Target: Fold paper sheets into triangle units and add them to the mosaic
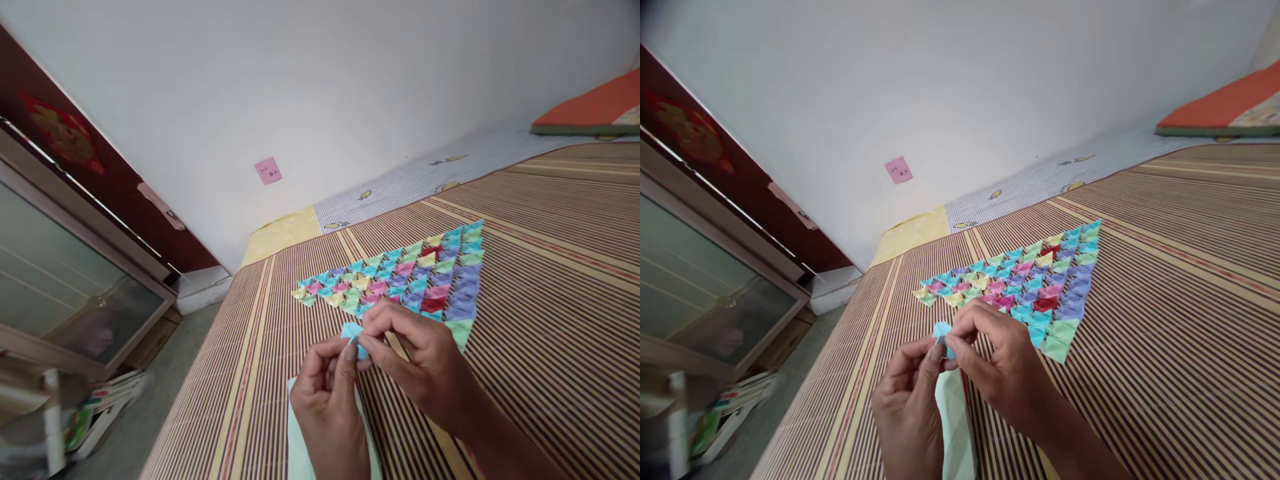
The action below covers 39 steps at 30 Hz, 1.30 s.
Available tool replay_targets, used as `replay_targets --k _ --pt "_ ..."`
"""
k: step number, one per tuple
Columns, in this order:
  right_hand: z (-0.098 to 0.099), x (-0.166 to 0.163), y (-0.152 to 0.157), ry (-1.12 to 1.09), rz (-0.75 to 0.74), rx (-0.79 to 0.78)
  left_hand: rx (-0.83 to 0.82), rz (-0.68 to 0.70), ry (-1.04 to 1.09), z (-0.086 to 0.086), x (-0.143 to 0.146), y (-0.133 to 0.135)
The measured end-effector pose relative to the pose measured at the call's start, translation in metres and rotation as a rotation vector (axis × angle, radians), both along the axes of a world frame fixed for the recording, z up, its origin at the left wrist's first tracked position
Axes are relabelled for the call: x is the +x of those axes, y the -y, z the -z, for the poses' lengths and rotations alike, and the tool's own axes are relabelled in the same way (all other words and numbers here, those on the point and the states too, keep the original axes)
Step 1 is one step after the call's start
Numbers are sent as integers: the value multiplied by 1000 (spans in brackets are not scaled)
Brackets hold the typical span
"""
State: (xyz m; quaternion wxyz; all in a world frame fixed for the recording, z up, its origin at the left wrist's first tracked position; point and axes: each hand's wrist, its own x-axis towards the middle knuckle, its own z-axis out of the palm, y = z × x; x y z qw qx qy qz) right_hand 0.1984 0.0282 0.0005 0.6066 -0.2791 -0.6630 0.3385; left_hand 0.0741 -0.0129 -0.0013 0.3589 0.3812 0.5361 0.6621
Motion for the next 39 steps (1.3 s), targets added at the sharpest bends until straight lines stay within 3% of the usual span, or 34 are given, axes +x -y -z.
replay_targets --k 15,22,30,35,39 --pt "0 -7 3 21 77 -56 29 -69 22 1 4 0" --pt "1 1 0 103 8 -125 35 30 105 5 -2 -3" --pt "3 -1 0 80 33 -10 67 92 309 5 -2 -6" --pt "4 -3 -1 88 46 -79 38 27 168 7 -1 -4" --pt "4 0 -2 58 66 -151 2 112 91 4 -3 -5"
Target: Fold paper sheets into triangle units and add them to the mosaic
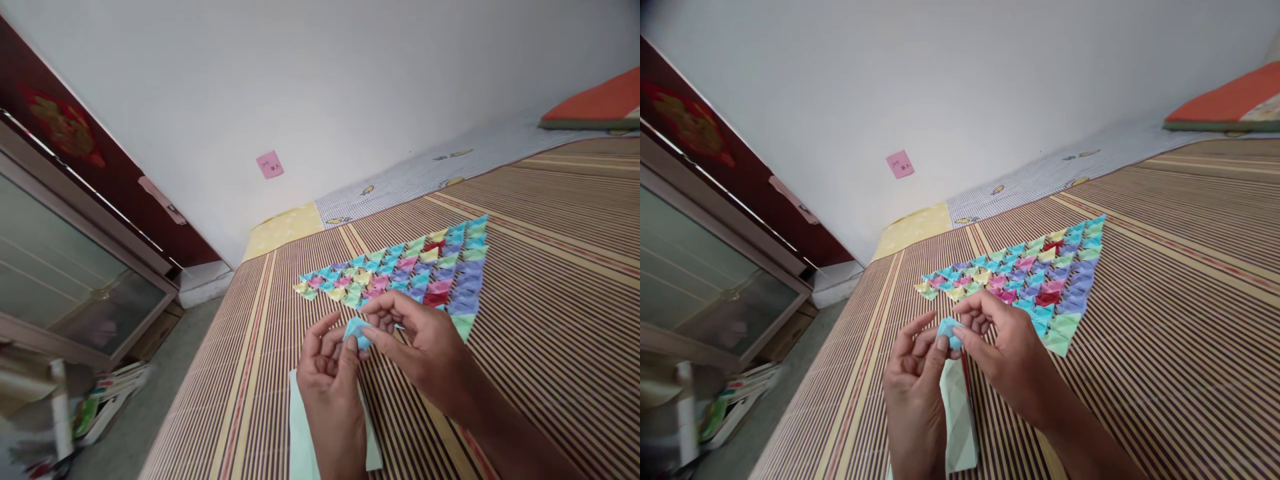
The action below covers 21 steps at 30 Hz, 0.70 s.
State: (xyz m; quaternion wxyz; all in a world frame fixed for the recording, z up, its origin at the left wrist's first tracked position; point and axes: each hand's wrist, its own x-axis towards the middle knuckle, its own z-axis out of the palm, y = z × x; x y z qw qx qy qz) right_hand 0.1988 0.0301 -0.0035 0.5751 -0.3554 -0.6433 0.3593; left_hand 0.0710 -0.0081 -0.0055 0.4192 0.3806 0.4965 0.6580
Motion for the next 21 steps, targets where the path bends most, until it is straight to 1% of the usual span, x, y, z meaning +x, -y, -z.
replay_targets --k 2,5,10,13,15,16,19,21 --pt "-1 2 0 8 8 26 -30 60 -29 -2 -2 0" --pt "-3 5 -1 34 -17 55 -39 83 -116 -4 -5 1" --pt "-6 7 1 57 -128 -7 24 93 -176 -2 -1 2" --pt "-5 4 2 53 -76 55 90 73 -215 0 1 0" --pt "-4 4 2 68 -39 87 87 99 -193 2 0 -1" --pt "-4 5 2 81 -48 84 67 123 -170 2 -1 -2" --pt "-4 9 -1 90 -138 15 2 205 -57 4 -5 -4" --pt "-5 12 -3 63 -167 -45 8 212 79 5 -5 -5"
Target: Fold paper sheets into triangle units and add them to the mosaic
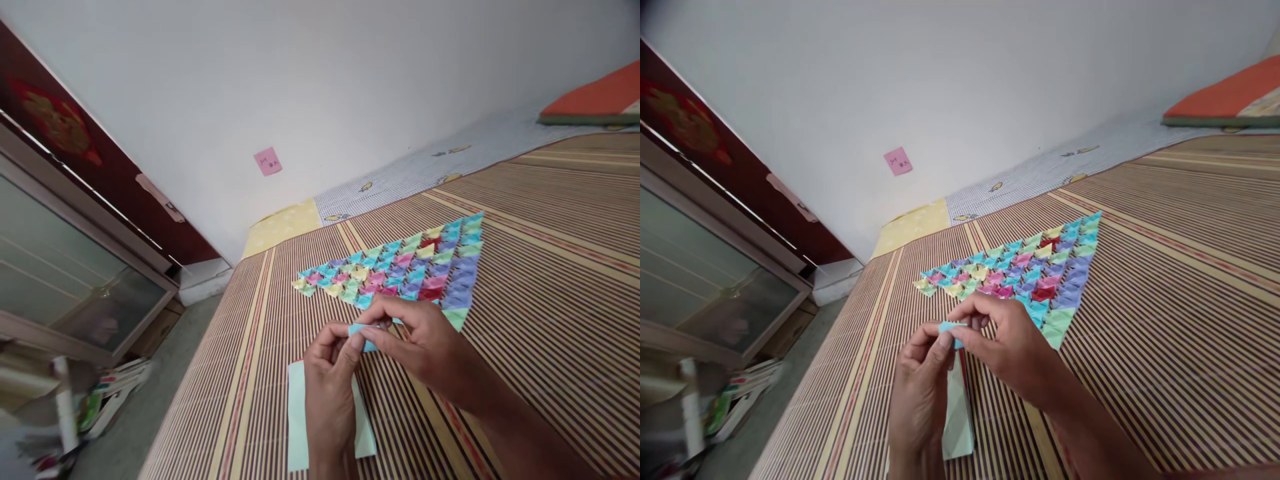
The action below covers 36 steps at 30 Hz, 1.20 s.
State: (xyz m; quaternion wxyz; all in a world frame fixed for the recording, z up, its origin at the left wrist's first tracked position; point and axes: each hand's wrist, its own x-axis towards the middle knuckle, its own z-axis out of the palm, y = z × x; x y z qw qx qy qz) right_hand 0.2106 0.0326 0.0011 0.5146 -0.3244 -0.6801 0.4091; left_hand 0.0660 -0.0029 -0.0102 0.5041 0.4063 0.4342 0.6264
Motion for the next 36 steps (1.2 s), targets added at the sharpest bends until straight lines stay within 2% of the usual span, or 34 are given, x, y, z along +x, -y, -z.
replay_targets --k 4,6,8,12,14,17,20,26,32,36 --pt "0 -3 0 -52 -35 -98 -9 -85 362 3 8 -2" --pt "2 -6 1 -99 -51 -98 -23 -90 429 4 12 -2" --pt "4 -8 1 -107 8 -21 -14 -115 325 3 12 -1" --pt "6 -5 -1 76 206 324 34 -307 -167 -4 6 5" --pt "6 -4 -2 154 236 467 41 -275 -277 -8 3 8" --pt "6 -5 -1 189 215 546 30 -244 -299 -9 2 10" --pt "4 -7 2 126 170 524 32 -282 -262 -7 1 10" --pt "0 -4 3 1 166 392 72 -233 -229 -3 -5 10" --pt "-1 -2 3 -58 89 239 109 -223 -224 -1 -6 10" --pt "-5 -2 4 -49 44 239 101 -262 -227 -3 -1 10"
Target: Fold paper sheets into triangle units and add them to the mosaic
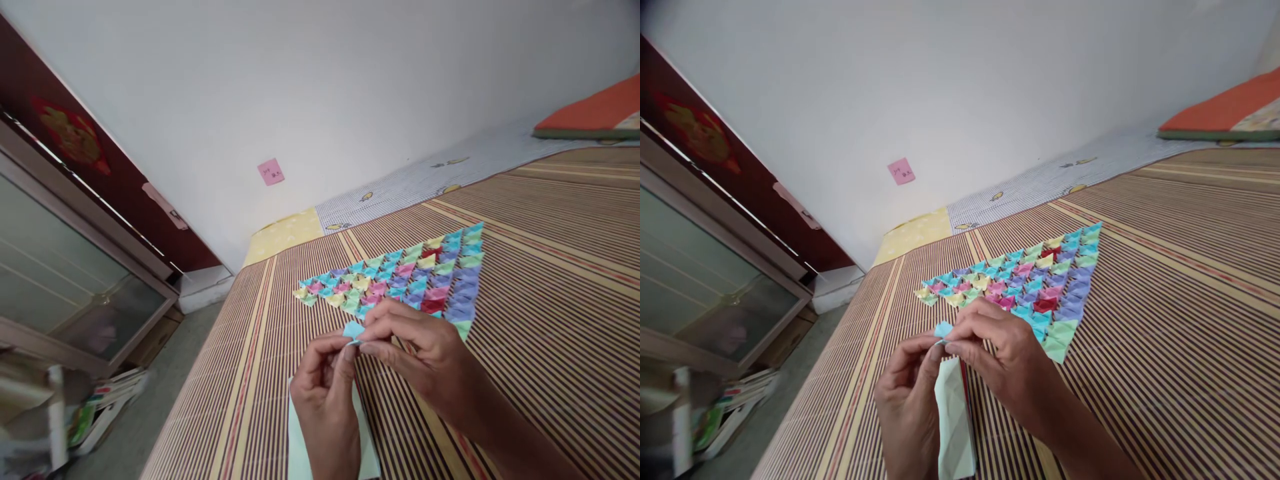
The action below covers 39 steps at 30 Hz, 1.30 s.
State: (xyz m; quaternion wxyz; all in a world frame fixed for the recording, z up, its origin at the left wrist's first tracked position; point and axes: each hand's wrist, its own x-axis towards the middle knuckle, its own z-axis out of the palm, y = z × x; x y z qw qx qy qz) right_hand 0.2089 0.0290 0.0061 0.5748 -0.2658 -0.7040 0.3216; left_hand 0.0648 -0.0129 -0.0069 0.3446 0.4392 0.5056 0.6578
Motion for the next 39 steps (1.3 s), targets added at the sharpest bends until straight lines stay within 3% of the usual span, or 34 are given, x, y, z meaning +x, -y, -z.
replay_targets --k 6,15,18,21,26,32,39 --pt "1 -4 2 -74 38 -83 -15 31 96 -1 4 -1" --pt "2 -11 5 -18 139 48 -18 134 503 -2 5 -9" --pt "2 -11 6 -30 162 8 -37 145 572 -1 4 -8" --pt "2 -12 7 -35 172 -72 -25 123 545 2 6 -8" --pt "10 -14 -1 -33 153 -181 -12 -30 321 10 9 -12" --pt "14 -4 -9 21 47 -224 -84 148 253 4 2 -8" --pt "2 10 -4 116 -57 -166 -108 205 215 -2 -8 -6"
